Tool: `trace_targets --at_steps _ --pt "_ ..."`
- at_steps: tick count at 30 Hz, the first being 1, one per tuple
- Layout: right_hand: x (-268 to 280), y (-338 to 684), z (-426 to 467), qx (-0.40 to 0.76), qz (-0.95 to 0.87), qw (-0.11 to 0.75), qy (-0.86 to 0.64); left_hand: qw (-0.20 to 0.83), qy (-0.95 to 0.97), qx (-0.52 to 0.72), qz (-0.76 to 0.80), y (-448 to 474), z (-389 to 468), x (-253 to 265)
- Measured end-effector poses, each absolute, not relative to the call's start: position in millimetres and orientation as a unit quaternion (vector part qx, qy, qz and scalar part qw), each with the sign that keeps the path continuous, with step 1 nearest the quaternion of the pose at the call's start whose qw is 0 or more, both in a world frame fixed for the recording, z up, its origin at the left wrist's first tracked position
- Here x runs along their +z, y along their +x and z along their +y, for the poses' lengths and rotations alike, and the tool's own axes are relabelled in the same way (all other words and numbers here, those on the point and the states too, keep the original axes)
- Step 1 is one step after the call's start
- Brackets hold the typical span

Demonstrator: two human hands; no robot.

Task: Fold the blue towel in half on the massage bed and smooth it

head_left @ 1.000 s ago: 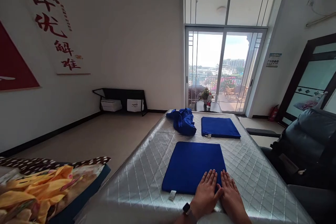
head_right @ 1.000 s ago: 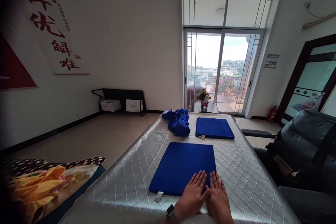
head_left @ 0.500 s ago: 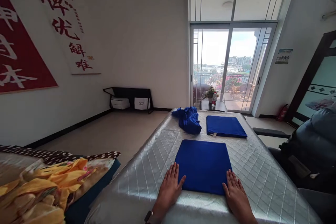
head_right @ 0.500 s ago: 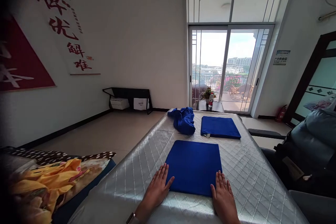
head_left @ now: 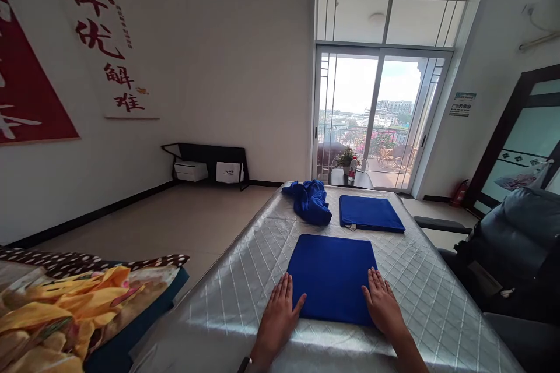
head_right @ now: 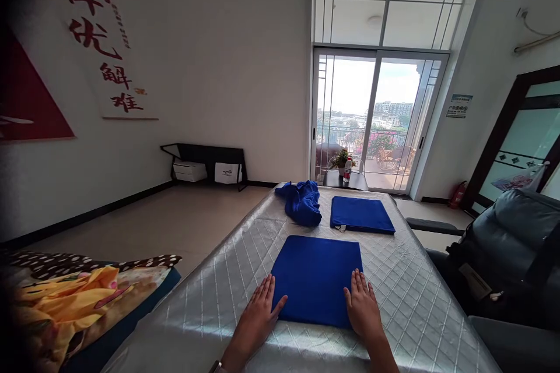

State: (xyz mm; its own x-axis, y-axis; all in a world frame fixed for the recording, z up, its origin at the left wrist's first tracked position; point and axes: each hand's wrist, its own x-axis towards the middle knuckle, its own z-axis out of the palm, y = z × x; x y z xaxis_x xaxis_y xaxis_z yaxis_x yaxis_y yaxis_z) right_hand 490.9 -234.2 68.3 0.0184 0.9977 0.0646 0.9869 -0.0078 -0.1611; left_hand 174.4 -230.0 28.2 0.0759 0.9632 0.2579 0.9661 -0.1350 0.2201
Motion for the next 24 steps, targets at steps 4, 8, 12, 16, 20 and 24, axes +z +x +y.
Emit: trace_targets --at_steps 4,8,12,16,20,24 --pt "58 490 -224 0.032 -0.692 0.076 -0.717 0.021 -0.725 -0.166 -0.668 174 -228 24" --pt "45 492 -222 0.032 -0.687 0.089 -0.720 0.050 -0.723 -0.187 -0.663 195 -224 27" --pt "47 492 -224 0.037 -0.683 0.093 -0.723 0.009 -0.792 -0.193 -0.579 256 -219 42" --pt "53 491 -227 0.039 -0.688 0.089 -0.719 -0.053 -0.861 -0.183 -0.472 325 -210 56" --pt "55 491 -228 0.039 -0.686 0.081 -0.722 -0.083 -0.873 -0.171 -0.449 357 -196 54" --pt "55 491 -227 0.048 -0.681 0.083 -0.726 -0.090 -0.854 -0.154 -0.488 339 -184 46"
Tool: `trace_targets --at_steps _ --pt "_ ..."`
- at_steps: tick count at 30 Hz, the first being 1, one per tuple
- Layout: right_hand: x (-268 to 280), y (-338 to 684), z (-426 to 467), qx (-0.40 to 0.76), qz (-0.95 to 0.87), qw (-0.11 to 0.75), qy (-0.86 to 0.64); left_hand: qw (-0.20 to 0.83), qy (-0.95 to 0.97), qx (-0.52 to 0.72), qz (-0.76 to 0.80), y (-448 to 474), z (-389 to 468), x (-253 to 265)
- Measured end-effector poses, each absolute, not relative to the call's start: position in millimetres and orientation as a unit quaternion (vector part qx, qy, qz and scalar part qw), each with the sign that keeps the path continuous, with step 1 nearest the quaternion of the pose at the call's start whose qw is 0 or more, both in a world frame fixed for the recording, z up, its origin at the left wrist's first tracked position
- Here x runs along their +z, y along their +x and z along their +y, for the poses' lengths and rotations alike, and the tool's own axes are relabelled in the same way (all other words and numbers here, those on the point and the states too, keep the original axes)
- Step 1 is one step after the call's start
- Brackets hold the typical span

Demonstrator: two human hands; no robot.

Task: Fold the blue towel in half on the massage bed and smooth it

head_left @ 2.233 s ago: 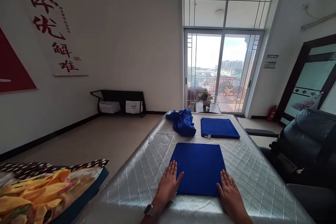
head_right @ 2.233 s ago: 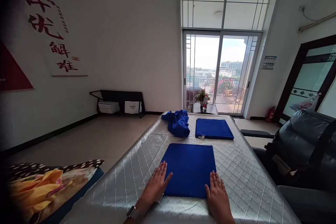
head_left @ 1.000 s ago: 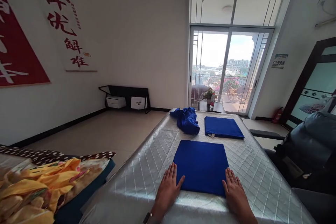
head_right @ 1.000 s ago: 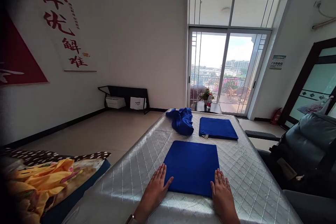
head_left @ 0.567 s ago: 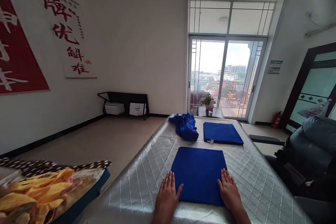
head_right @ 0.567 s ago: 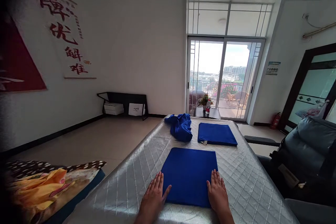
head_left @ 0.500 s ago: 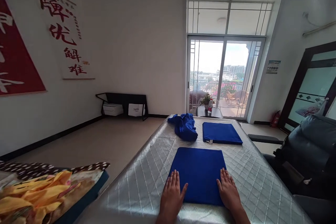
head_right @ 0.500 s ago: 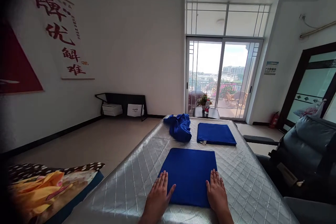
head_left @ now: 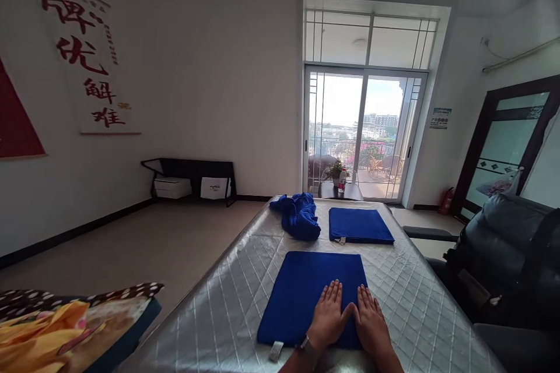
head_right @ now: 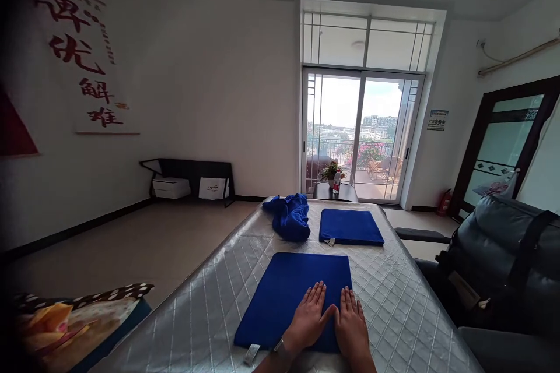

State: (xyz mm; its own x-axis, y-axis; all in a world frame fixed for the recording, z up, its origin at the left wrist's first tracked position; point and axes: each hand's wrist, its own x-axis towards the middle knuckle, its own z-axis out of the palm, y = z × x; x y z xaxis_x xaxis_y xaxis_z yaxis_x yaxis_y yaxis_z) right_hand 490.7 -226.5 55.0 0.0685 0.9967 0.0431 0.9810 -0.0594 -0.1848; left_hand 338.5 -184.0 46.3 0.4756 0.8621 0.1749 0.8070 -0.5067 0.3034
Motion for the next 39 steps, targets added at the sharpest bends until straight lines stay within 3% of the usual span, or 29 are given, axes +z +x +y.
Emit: trace_targets --at_steps 12,28,39 --pt "48 493 -224 0.037 -0.692 0.087 -0.715 0.000 0.756 0.121 0.644 189 -176 36" --pt "64 500 -160 0.038 -0.694 0.066 -0.716 -0.013 0.744 0.155 0.650 190 -175 28" --pt "32 501 -143 0.022 -0.683 0.075 -0.726 -0.031 0.724 0.124 0.678 212 -167 36"
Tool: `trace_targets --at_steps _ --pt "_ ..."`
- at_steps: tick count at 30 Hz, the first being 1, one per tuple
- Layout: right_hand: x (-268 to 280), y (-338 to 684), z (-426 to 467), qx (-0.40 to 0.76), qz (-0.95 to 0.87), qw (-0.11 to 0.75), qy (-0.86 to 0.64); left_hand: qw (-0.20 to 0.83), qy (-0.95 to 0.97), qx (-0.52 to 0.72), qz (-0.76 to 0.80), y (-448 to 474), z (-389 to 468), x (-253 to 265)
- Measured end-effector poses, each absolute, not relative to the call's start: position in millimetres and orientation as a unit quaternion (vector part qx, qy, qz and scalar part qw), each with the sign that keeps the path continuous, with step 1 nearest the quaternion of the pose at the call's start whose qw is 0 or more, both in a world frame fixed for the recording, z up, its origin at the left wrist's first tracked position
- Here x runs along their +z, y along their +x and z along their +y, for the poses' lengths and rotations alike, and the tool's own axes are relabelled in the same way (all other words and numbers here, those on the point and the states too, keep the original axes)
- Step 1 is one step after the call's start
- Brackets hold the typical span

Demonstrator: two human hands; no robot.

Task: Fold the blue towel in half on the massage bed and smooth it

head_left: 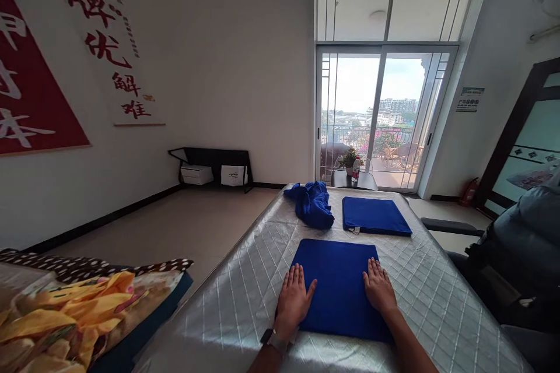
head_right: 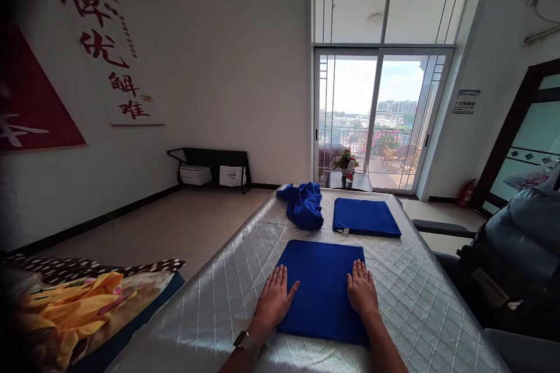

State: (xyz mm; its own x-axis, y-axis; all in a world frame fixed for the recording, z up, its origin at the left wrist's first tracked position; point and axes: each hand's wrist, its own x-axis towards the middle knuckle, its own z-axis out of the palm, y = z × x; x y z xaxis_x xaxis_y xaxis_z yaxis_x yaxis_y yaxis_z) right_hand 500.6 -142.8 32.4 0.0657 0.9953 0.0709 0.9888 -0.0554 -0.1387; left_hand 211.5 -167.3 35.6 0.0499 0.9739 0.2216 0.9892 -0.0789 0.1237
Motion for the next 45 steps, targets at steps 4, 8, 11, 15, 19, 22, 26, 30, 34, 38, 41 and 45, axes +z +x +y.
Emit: trace_targets --at_steps 4,8,11,15,19,22,26,30,34,38,41,45 --pt "36 500 -143 0.018 -0.680 0.077 -0.729 0.009 -0.783 -0.139 -0.606 267 -163 48" --pt "37 500 -146 0.008 -0.690 0.070 -0.721 -0.046 -0.844 -0.156 -0.512 336 -153 58" --pt "37 502 -147 0.002 -0.694 0.059 -0.718 -0.070 -0.863 -0.163 -0.473 367 -142 58" --pt "38 501 -146 0.003 -0.692 0.054 -0.720 -0.073 -0.848 -0.163 -0.499 363 -126 51" --pt "41 500 -145 0.014 -0.683 0.064 -0.728 -0.037 -0.804 -0.155 -0.573 312 -109 47" --pt "43 498 -145 0.024 -0.681 0.071 -0.729 -0.006 -0.761 -0.151 -0.631 261 -96 46" --pt "45 496 -147 0.027 -0.679 0.069 -0.730 0.010 -0.730 -0.148 -0.667 212 -86 41" --pt "45 497 -146 0.029 -0.675 0.059 -0.735 0.020 -0.730 -0.150 -0.666 201 -83 33" --pt "54 500 -134 0.028 -0.679 0.042 -0.733 0.015 -0.726 -0.168 -0.666 204 -84 33" --pt "68 502 -109 0.031 -0.684 0.043 -0.728 0.011 -0.729 -0.176 -0.662 202 -84 33" --pt "68 504 -92 0.035 -0.689 0.053 -0.722 0.013 -0.730 -0.174 -0.660 201 -83 33" --pt "50 511 -79 0.028 -0.694 0.067 -0.716 0.013 -0.729 -0.162 -0.665 201 -81 33"
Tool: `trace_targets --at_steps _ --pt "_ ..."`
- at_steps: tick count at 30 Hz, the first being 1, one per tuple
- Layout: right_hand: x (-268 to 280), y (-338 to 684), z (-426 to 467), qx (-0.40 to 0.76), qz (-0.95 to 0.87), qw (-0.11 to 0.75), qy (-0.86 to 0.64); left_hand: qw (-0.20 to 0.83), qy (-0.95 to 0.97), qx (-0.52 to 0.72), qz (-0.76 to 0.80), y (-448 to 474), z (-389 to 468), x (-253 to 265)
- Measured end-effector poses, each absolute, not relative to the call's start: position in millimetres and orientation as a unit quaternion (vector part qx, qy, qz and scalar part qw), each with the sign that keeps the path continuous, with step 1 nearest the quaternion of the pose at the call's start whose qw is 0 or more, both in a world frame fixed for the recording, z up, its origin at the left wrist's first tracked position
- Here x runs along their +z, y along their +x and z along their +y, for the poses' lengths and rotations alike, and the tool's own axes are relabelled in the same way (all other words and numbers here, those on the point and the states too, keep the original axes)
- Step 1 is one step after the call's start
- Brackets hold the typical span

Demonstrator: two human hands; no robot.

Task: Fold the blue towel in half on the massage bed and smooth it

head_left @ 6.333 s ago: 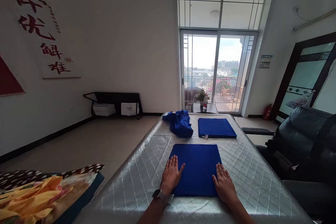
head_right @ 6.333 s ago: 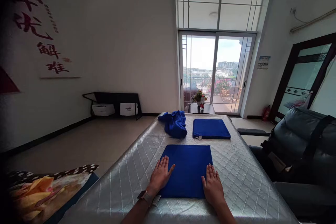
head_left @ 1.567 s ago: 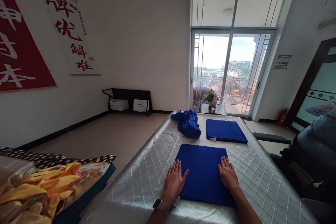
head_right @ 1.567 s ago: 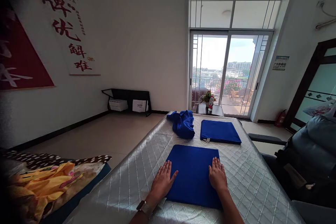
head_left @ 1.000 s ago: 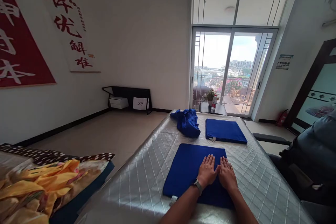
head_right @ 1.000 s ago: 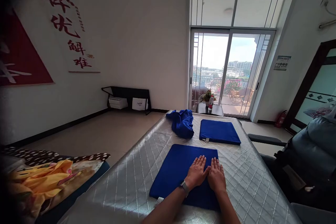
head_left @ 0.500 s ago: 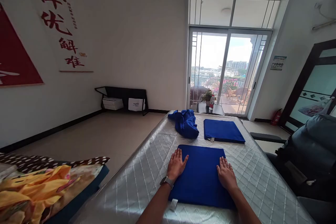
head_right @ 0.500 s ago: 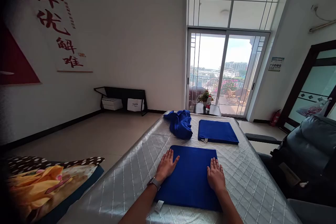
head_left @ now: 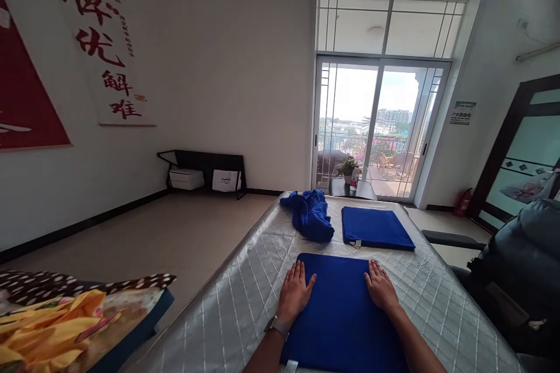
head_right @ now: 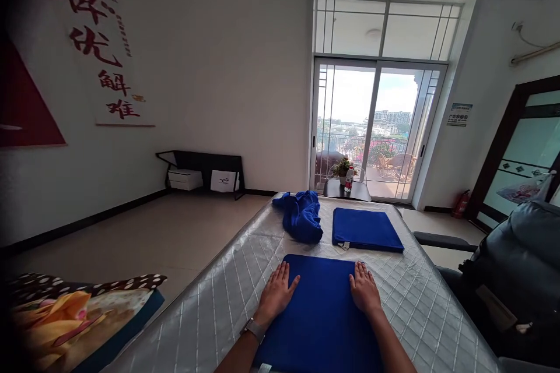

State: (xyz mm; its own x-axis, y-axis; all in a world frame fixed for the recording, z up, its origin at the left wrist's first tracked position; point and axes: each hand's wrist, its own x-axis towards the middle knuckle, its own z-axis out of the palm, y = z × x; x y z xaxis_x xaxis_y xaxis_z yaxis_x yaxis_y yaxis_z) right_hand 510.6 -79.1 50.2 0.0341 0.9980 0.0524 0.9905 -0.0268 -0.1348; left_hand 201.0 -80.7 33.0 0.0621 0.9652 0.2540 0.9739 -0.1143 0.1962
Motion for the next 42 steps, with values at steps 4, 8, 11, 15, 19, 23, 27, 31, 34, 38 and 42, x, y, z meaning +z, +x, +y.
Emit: trace_targets --at_steps 4,8,11,15,19,23,27,31,34,38,42 --pt "41 513 -77 0.025 -0.691 0.069 -0.719 0.011 -0.733 -0.158 -0.662 200 -81 38" --pt "43 512 -78 0.033 -0.687 0.076 -0.721 0.017 -0.731 -0.167 -0.662 199 -84 45" --pt "45 512 -80 0.031 -0.684 0.082 -0.724 0.029 -0.732 -0.186 -0.655 205 -90 52" --pt "46 512 -81 0.031 -0.688 0.082 -0.720 0.009 -0.795 -0.199 -0.573 240 -103 61" --pt "48 513 -83 0.035 -0.688 0.084 -0.720 -0.032 -0.867 -0.208 -0.452 302 -107 69" --pt "48 515 -85 0.035 -0.702 0.073 -0.708 -0.050 -0.882 -0.227 -0.410 365 -92 69" --pt "46 517 -84 0.038 -0.699 0.070 -0.711 -0.059 -0.893 -0.188 -0.405 393 -72 60" --pt "46 515 -80 0.045 -0.690 0.076 -0.718 -0.066 -0.879 -0.177 -0.437 375 -61 48" --pt "47 513 -79 0.042 -0.688 0.078 -0.721 -0.055 -0.842 -0.172 -0.508 335 -56 46" --pt "49 512 -80 0.041 -0.688 0.077 -0.720 -0.019 -0.790 -0.159 -0.592 265 -48 49" --pt "51 511 -82 0.041 -0.688 0.073 -0.721 0.005 -0.760 -0.155 -0.631 213 -42 45"
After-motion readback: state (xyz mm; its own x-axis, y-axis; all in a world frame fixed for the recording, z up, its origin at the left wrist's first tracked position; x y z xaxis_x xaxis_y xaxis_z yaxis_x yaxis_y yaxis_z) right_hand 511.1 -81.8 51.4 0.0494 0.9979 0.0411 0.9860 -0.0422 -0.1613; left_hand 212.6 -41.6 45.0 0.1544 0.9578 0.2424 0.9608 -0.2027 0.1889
